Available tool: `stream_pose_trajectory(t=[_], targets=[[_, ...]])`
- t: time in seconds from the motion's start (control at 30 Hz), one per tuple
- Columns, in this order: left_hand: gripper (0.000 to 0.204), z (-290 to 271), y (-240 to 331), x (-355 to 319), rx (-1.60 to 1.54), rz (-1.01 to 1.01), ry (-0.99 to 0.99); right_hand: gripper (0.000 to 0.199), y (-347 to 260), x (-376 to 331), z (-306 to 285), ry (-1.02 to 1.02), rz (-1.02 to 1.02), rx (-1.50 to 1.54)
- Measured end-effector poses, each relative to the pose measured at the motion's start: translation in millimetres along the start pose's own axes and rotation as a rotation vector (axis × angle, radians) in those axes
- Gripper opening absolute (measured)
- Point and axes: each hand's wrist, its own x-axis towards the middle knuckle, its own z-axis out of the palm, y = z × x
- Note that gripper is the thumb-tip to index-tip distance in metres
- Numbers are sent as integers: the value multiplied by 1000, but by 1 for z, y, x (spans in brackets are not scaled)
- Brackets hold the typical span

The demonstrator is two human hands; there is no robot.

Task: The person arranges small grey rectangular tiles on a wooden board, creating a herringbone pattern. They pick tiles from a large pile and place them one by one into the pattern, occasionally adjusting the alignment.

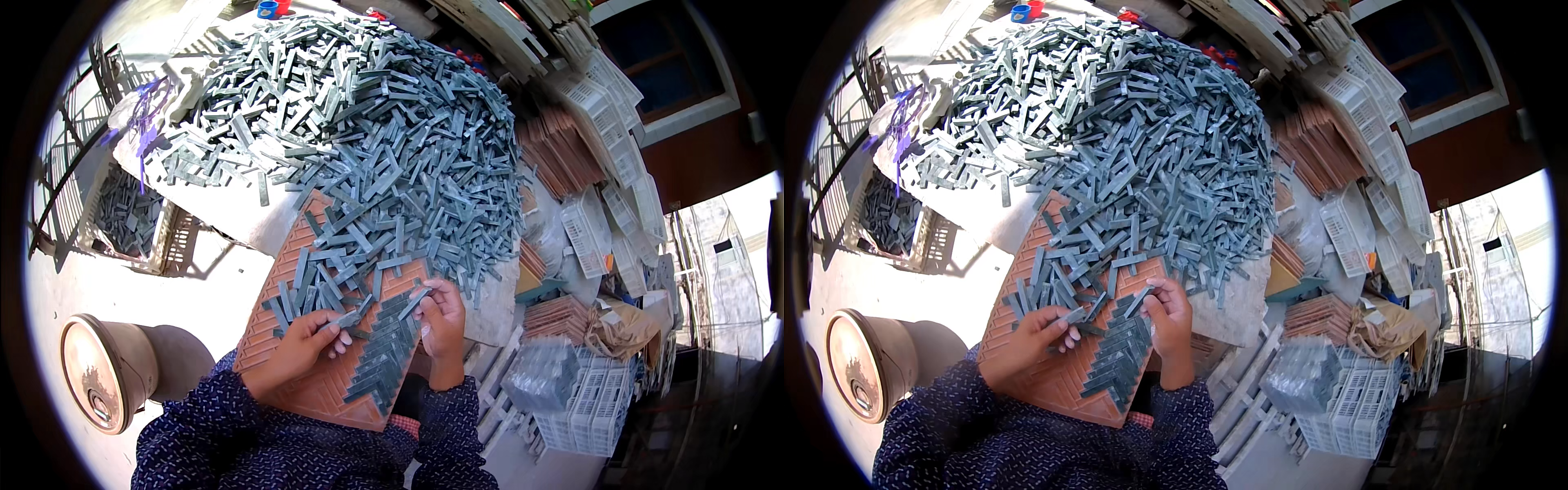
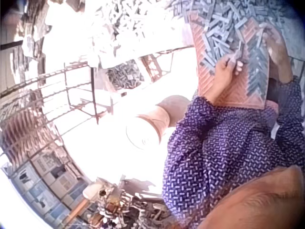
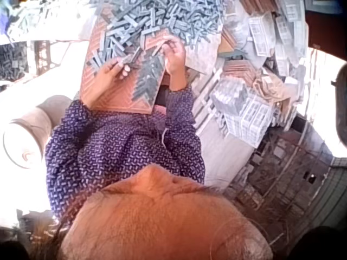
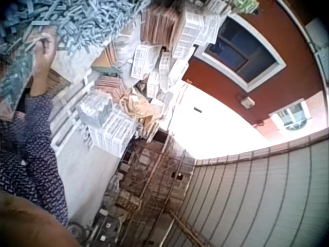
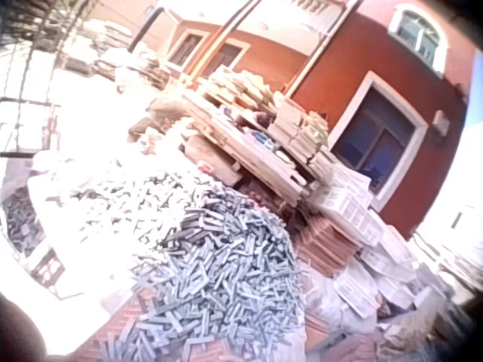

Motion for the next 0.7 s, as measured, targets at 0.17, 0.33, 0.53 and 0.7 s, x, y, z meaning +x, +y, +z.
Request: stream_pose_trajectory(t=[0.17,0.33,0.53,0.7], targets=[[30,11,2,2,-320,-110,-18,20,-3,-26,22,-30,144,18],[29,17,-1,-5,-393,-157,0,21,16,-44,53,-77,210,-158],[27,-34,23,-34,-80,-117,27,27,23,-67,54,-15,120,-363],[24,-179,87,-61,-120,389,567,23,24,-75,19,28,251,-346]])
